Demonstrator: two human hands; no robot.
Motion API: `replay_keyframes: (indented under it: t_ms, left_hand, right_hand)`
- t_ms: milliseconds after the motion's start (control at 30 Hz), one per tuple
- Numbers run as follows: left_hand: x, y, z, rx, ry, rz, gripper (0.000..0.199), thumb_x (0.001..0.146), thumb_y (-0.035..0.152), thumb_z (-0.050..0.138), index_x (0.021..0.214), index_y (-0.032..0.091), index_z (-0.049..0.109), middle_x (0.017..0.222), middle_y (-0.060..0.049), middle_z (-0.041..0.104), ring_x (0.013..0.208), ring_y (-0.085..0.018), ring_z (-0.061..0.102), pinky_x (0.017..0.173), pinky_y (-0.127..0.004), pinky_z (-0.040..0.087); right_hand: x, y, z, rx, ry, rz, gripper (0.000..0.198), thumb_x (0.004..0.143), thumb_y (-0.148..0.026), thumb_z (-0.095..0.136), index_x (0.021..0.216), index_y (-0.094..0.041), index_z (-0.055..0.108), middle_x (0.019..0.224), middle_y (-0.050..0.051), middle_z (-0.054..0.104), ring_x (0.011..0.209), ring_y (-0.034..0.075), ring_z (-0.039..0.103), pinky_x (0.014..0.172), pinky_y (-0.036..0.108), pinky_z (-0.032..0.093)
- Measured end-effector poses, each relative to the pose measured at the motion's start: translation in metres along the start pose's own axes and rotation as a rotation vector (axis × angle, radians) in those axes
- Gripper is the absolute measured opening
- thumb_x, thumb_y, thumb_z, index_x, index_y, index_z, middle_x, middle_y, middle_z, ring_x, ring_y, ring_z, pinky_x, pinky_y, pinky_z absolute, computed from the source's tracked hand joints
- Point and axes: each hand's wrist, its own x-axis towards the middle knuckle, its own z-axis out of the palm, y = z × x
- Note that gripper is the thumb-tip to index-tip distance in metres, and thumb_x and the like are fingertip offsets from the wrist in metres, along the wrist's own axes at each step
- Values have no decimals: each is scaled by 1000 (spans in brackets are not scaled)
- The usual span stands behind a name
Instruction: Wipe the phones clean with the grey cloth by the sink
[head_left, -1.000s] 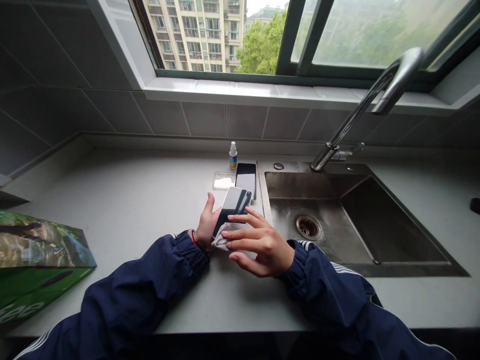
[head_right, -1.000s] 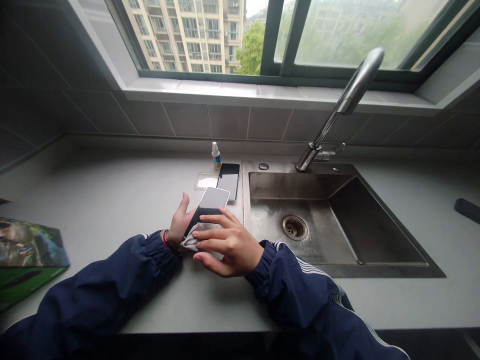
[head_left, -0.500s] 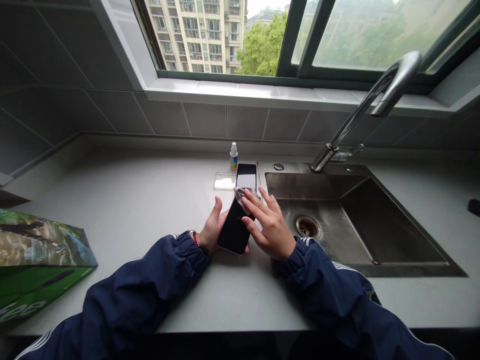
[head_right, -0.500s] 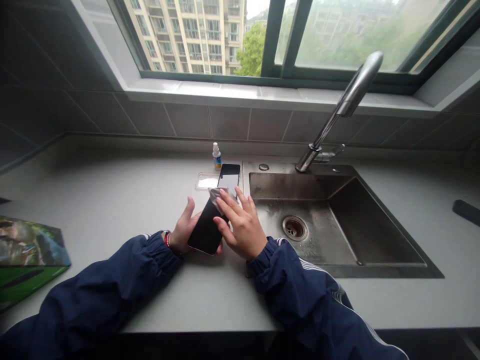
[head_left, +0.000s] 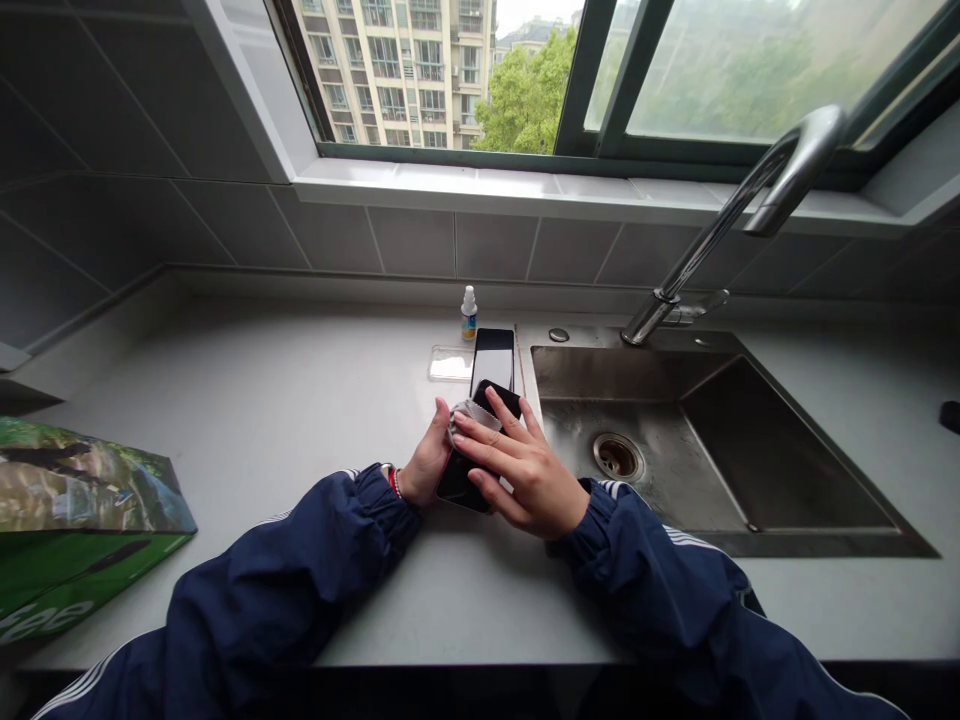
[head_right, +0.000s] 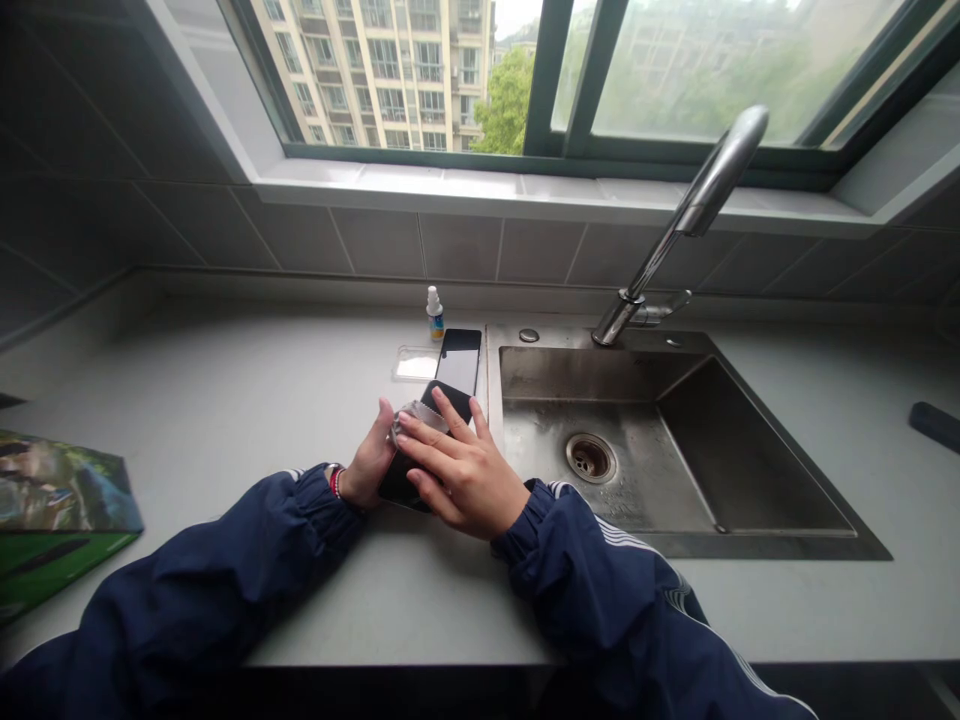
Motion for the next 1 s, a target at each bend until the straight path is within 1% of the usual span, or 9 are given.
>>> replay_keyframes:
  t_ms: [100,267,333,467,600,700,800,867,1000]
  left_hand:
    - [-1,0,0,-12,-16,-60,83,92,76,31,145,16,50,110,-16,71,92,-27,72,83,-39,55]
    - [1,0,-4,166,-168,-71,91,86,84,24,150,21,41,93,-12,72,64,-26,71,62,-37,54]
    - [1,1,-5,203,-195,-86,92,85,85,20,151,24,39,91,-12,72,61,-27,71,58,-38,54]
    - [0,2,-4,200,-188,-117,95,86,84,16,145,18,47,95,-15,71,63,-29,71,59,-39,54]
    - [0,2,-4,196,-195,-107,95,86,84,16,147,18,45,93,-15,72,62,-29,71,59,-40,54]
    - [1,2,-5,153,-162,-76,93,87,83,19,147,17,46,89,-14,72,63,-28,71,60,-39,55]
    - [2,2,-2,35,-35,-20,85,92,76,25,138,11,55,93,-15,73,76,-27,73,70,-37,57]
    - [1,3,3,-42,33,23,82,95,72,27,133,7,59,95,-16,74,84,-26,73,78,-36,57]
    - [-1,4,10,-82,43,26,85,96,70,22,131,3,60,99,-19,74,89,-26,73,86,-37,56]
  right_hand:
    - [0,-1,0,-16,27,28,41,102,-26,46,141,-21,56,154,2,47,155,33,11,122,66,9]
    - [-1,6,2,-75,101,211,47,102,-29,46,149,-23,46,160,5,38,155,34,10,120,70,14]
    - [-1,10,1,-78,122,266,50,102,-29,46,151,-25,42,160,6,37,155,34,11,118,71,17]
    - [-1,17,-1,-48,166,286,47,102,-26,45,149,-28,46,157,5,44,154,32,17,118,69,22]
    - [-1,17,0,18,194,232,44,100,-23,47,144,-21,52,155,8,45,154,30,21,119,61,27]
    - [-1,12,2,77,187,106,40,97,-23,52,136,-18,60,149,9,53,152,30,27,121,60,26]
    - [-1,6,1,128,147,-11,33,94,-23,56,125,-19,67,140,7,63,149,31,33,122,61,22]
    - [0,2,-2,155,114,-48,29,92,-23,58,119,-20,70,135,5,66,148,30,36,124,59,21]
    - [2,-2,-6,180,91,-69,22,91,-23,59,107,-22,74,129,4,71,145,29,41,124,57,23]
